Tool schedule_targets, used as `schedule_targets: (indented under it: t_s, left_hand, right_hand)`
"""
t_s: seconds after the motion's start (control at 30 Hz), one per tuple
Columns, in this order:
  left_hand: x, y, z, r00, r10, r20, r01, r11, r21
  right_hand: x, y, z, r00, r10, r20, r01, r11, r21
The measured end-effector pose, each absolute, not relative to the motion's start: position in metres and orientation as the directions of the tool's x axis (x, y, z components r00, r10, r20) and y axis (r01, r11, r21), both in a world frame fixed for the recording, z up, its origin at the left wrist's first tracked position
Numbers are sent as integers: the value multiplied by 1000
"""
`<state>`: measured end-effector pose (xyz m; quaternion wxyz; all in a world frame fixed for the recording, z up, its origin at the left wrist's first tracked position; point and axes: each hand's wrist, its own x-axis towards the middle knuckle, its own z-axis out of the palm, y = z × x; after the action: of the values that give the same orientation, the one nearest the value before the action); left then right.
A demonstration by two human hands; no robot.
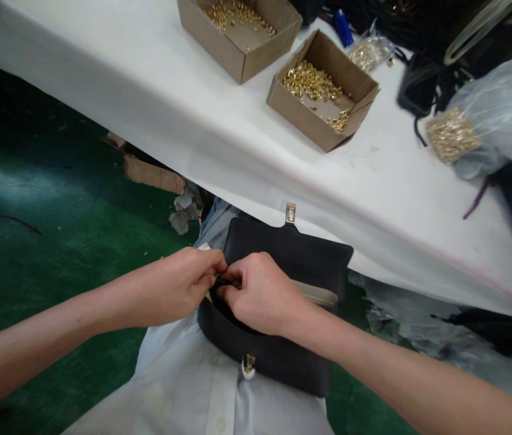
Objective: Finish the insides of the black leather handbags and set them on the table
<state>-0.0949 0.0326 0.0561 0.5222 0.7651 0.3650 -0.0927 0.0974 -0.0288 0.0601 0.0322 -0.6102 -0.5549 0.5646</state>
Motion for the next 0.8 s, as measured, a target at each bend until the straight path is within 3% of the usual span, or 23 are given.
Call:
schedule_targets:
  t_s: [0.33, 0.57, 0.8]
  left_hand:
    - [-98, 35, 57, 744, 443, -500, 609, -145, 779]
    - [-97, 39, 45, 724, 434, -536, 585, 25, 810]
    - [-92, 45, 46, 782, 445, -436, 572, -237, 785]
  right_hand:
    - [89, -36, 59, -199, 792, -578, 681, -312, -663]
    - [84, -37, 57, -166, 816, -553, 705, -294, -646]
    - [97, -33, 60, -321, 704, -633, 583, -380, -718]
